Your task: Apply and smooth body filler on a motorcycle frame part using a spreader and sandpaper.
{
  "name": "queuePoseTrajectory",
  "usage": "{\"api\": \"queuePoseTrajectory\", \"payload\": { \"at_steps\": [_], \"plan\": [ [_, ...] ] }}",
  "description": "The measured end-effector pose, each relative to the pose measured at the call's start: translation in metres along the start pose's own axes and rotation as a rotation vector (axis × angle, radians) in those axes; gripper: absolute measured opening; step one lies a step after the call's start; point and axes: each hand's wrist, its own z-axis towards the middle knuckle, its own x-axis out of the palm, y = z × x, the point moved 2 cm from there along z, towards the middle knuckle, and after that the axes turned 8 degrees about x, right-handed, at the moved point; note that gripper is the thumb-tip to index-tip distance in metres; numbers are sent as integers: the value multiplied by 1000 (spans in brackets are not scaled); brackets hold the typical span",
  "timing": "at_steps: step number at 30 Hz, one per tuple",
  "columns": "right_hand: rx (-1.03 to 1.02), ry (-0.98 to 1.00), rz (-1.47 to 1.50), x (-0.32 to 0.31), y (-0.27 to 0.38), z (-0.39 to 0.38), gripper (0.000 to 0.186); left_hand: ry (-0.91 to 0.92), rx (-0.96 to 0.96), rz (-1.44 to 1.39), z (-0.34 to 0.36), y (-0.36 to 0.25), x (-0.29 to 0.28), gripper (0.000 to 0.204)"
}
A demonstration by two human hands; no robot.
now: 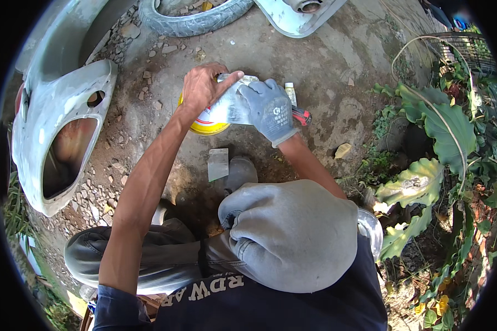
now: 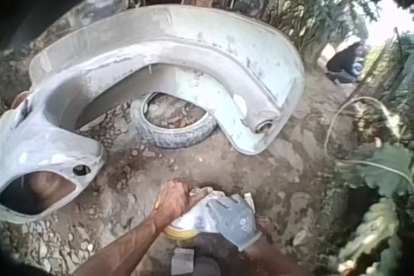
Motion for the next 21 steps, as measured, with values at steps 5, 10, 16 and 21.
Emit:
{"api": "queuePoseTrajectory", "payload": {
  "at_steps": [5, 10, 16, 21],
  "plan": [
    [46, 42, 36, 4, 32, -44, 25, -107, 63, 23, -14, 10, -6, 55],
    [44, -49, -58, -7, 8, -14, 27, -67, 57, -2, -3, -4, 7, 55],
    [47, 100, -73, 1, 22, -44, 39, -48, 19, -5, -12, 0, 0, 52],
    [154, -3, -24, 8, 25, -37, 35, -123, 114, -4, -12, 5, 4, 51]
  ]
}}
